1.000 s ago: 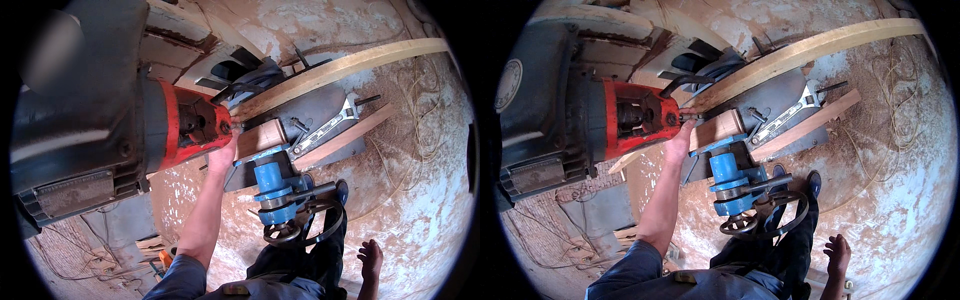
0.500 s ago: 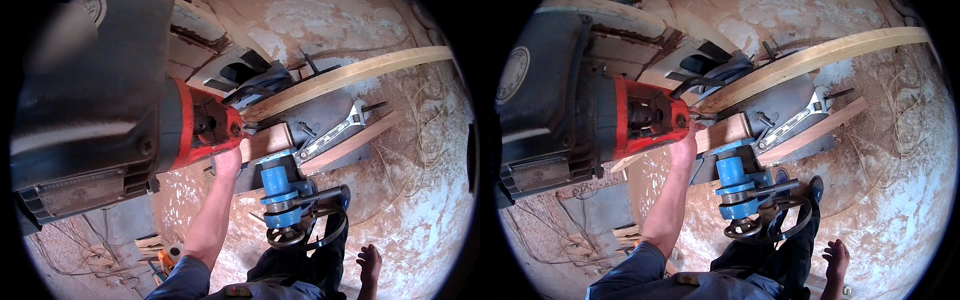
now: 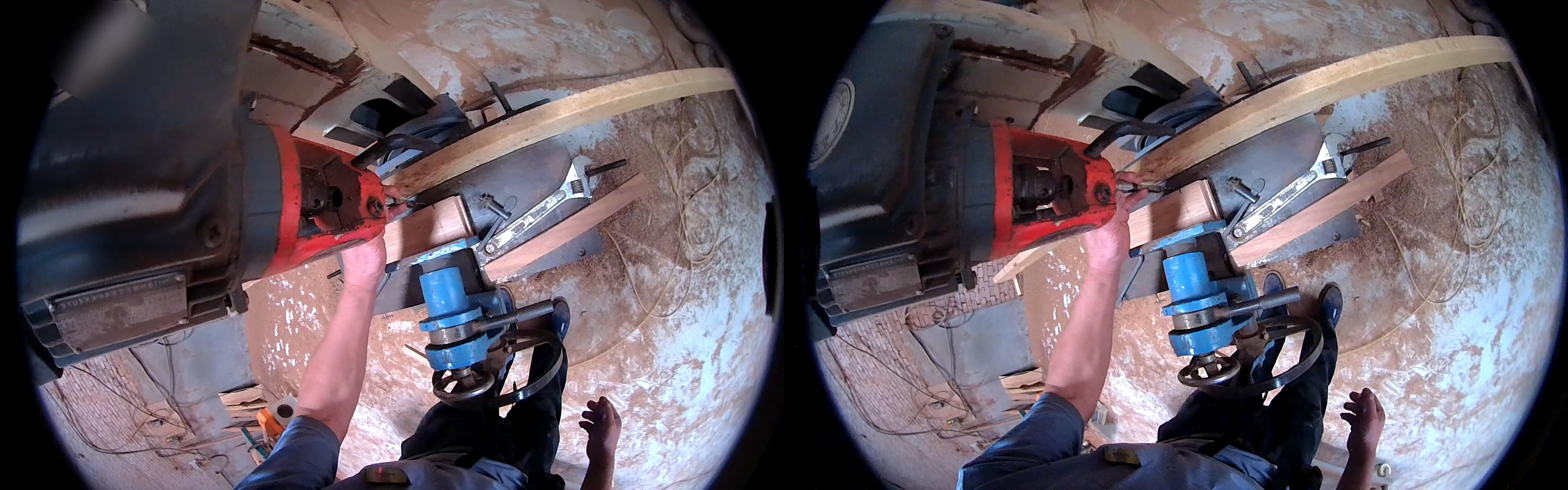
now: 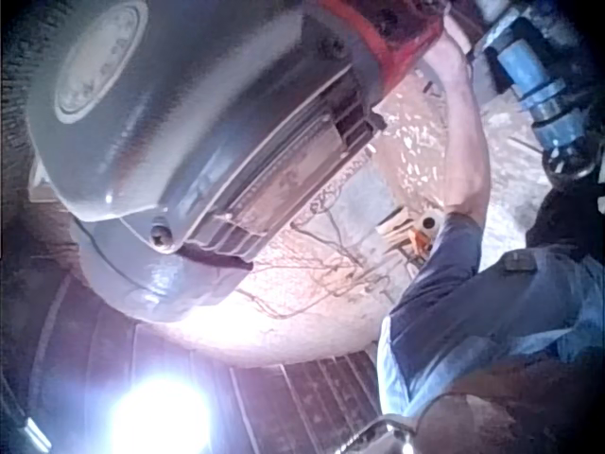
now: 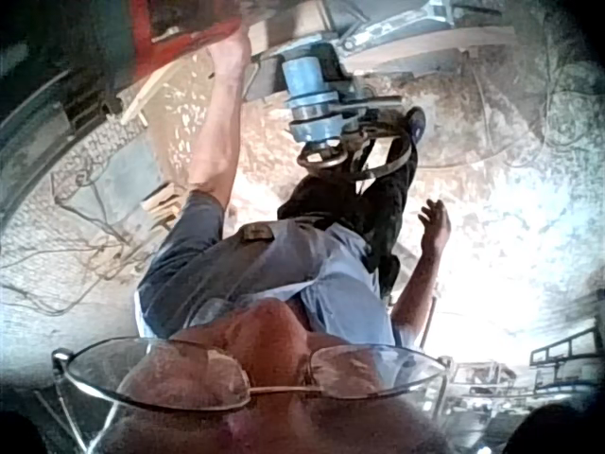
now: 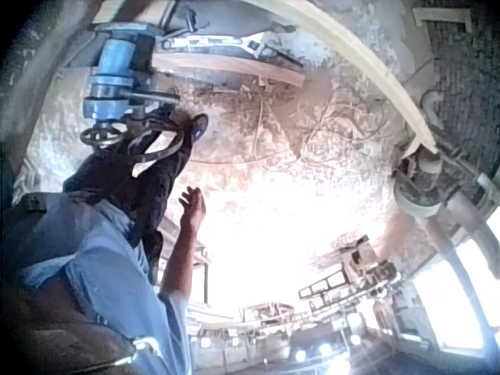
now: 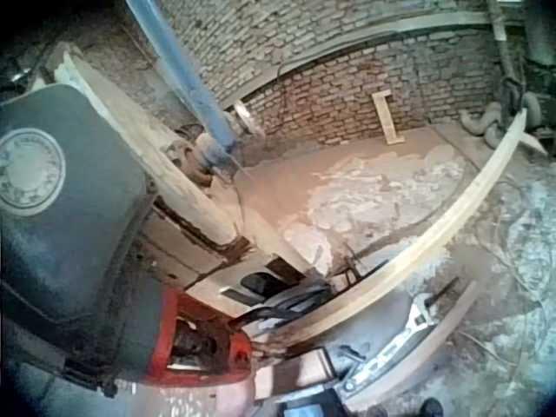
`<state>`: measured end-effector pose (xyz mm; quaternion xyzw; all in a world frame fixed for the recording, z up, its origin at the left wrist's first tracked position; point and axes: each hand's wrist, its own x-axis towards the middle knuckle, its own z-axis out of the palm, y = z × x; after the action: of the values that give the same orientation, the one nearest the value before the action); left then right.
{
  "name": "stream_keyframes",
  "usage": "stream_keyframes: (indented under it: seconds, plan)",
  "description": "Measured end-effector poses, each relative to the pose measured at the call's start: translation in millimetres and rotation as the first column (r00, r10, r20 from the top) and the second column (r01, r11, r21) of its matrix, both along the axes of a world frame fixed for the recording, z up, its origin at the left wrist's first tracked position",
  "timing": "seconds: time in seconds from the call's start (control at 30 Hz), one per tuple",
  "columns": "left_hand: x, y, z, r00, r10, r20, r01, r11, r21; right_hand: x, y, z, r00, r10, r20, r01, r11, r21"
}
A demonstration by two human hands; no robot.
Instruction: The person operates a drill press to drill holes into a small wooden block clamped in a vise. They walk to a workbench to retrieve a drill bit, return to the machine, install the bit, and perform multiple drilling passes while adjusting the wood and machine settings.
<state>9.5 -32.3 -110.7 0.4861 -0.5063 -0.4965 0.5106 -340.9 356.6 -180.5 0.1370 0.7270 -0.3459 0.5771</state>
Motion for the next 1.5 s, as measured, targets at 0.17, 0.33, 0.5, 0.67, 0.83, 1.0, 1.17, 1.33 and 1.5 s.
stream_keyframes:
  seconds: [0.17,0.33,0.5,0.67,0.83,1.0,1.17,1.33,1.5]
  plan:
    - [4,1,-2,1.0,0.012,-0.007,-0.012,1.0,0.014,-1,6,0,1.0,-0.006,-0.005,0.006,1.0,0.006]
    - [6,1,1,0.995,-0.045,0.084,0.046,0.999,-0.009,-3,12,-5,1.0,0.009,0.002,-0.009,1.0,0.004]
    - [9,-2,-1,0.996,-0.039,0.08,0.04,0.999,-0.019,-5,7,-10,0.999,0.045,0.005,-0.045,0.999,0.013]
    - [9,0,4,0.998,-0.032,0.047,0.031,0.999,0.031,-7,11,-11,0.999,0.05,-0.008,-0.05,0.998,0.035]
    - [11,0,-6,0.998,0.015,0.06,-0.014,1.0,-0.025,-7,13,-10,0.999,0.05,-0.009,-0.05,0.998,0.04]
    - [21,-1,-8,0.961,-0.005,0.275,0.014,0.999,-0.031,-6,12,-11,0.999,0.043,0.002,-0.043,0.999,0.008]
    - [19,2,-10,0.971,0.039,0.237,-0.04,0.999,-0.002,-8,10,-10,0.998,0.066,-0.015,-0.065,0.998,0.019]
    - [16,-6,-12,0.979,-0.019,0.205,0.024,1.0,-0.018,-9,12,-13,0.996,0.084,-0.025,-0.083,0.996,0.031]
    - [19,-3,-12,0.931,0.023,0.364,-0.009,0.999,-0.04,-6,2,-9,0.996,0.09,-0.016,-0.09,0.996,-0.015]
